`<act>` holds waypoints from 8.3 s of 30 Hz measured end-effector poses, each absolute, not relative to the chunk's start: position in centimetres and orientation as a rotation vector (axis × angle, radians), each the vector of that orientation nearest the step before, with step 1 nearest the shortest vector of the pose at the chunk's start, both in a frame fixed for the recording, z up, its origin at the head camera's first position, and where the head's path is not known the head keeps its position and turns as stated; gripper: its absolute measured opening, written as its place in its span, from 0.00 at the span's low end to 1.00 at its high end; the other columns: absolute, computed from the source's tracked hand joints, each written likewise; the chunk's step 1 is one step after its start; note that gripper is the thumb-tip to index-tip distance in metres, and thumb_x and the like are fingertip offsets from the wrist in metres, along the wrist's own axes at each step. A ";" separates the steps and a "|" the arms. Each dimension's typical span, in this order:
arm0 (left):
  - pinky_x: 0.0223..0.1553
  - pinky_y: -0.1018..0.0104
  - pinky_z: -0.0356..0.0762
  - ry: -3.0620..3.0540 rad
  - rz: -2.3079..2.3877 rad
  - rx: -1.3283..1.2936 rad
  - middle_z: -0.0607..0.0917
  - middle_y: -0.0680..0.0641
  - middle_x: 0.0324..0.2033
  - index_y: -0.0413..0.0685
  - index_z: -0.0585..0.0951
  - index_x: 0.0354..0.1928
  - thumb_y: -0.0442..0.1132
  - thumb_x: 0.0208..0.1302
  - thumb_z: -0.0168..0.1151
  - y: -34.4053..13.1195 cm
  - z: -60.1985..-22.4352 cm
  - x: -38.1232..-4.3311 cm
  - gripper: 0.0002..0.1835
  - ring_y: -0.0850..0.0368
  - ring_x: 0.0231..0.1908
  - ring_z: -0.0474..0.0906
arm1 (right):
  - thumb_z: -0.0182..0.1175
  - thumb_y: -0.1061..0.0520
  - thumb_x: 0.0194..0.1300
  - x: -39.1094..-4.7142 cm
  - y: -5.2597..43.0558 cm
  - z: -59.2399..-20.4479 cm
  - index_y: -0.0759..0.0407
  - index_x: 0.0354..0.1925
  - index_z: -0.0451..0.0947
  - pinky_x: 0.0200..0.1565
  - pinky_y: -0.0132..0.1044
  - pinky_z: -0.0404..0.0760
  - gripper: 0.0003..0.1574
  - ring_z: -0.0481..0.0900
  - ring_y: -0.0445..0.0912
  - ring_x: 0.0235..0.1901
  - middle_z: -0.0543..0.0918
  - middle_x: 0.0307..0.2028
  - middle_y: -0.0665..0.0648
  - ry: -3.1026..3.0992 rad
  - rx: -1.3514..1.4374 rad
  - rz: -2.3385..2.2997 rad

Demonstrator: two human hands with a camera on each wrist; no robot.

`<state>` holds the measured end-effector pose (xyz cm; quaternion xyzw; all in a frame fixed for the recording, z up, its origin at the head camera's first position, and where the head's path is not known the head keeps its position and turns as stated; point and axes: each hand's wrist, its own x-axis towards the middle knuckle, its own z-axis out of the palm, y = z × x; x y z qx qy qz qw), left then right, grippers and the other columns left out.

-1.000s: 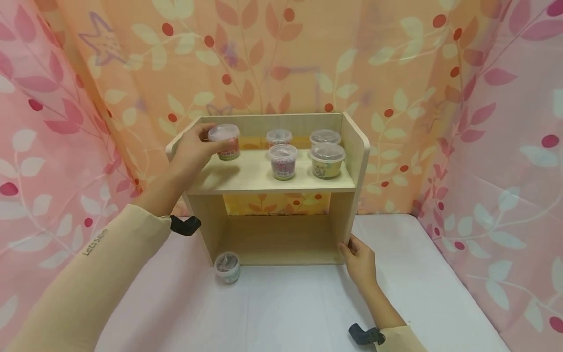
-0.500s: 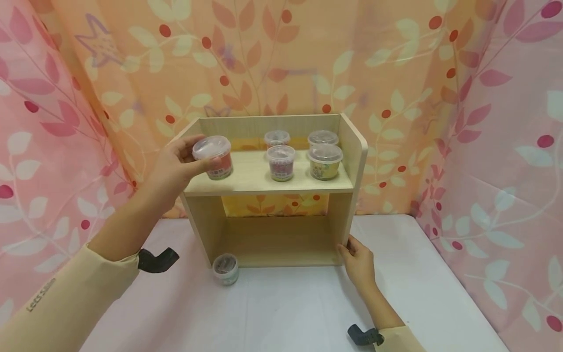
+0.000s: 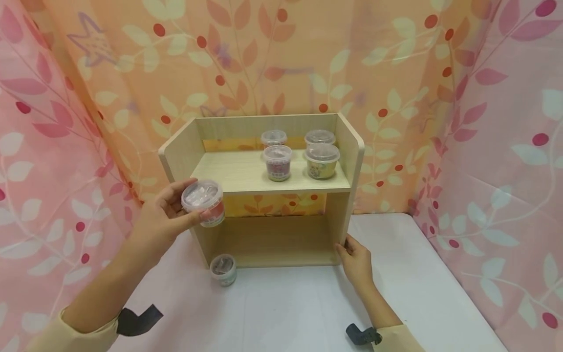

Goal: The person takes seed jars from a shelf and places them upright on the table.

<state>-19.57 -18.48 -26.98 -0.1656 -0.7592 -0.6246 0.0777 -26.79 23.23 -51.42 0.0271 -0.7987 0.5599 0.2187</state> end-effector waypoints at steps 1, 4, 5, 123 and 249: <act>0.52 0.76 0.81 -2.274 -1.864 -0.501 0.77 0.49 0.59 0.37 0.65 0.73 0.29 0.62 0.72 -18.5 -27.6 -19.3 0.39 0.64 0.52 0.81 | 0.66 0.63 0.69 -26.8 23.2 -51.4 0.69 0.64 0.76 0.51 0.42 0.85 0.27 0.85 0.61 0.54 0.83 0.56 0.71 -2.209 0.077 1.556; 0.52 0.75 0.81 -2.255 -1.866 -0.526 0.78 0.48 0.58 0.36 0.66 0.72 0.27 0.60 0.73 -18.6 -29.5 -18.6 0.40 0.65 0.53 0.82 | 0.66 0.63 0.69 -26.8 23.2 -51.4 0.70 0.64 0.76 0.52 0.42 0.84 0.27 0.84 0.61 0.55 0.82 0.57 0.71 -2.212 0.075 1.565; 0.53 0.75 0.81 -2.247 -1.882 -0.535 0.78 0.47 0.58 0.35 0.65 0.72 0.26 0.59 0.73 -18.7 -30.1 -18.4 0.40 0.65 0.53 0.82 | 0.66 0.63 0.70 -26.8 23.2 -51.4 0.70 0.65 0.75 0.52 0.42 0.84 0.28 0.84 0.61 0.56 0.82 0.57 0.72 -2.213 0.077 1.566; 0.69 0.60 0.70 -2.424 -1.686 -0.864 0.72 0.42 0.69 0.42 0.68 0.72 0.33 0.64 0.72 -14.4 -24.7 -22.8 0.36 0.46 0.71 0.69 | 0.66 0.62 0.70 -26.7 23.3 -51.7 0.68 0.65 0.76 0.49 0.43 0.86 0.27 0.86 0.59 0.53 0.84 0.56 0.69 -2.228 0.091 1.510; 0.65 0.53 0.76 -2.437 -2.085 -0.249 0.77 0.30 0.62 0.30 0.68 0.68 0.25 0.48 0.79 -8.6 -50.1 -23.3 0.44 0.33 0.66 0.72 | 0.65 0.63 0.70 -26.3 23.0 -51.3 0.70 0.66 0.74 0.52 0.42 0.84 0.29 0.84 0.59 0.56 0.82 0.57 0.71 -2.233 0.077 1.561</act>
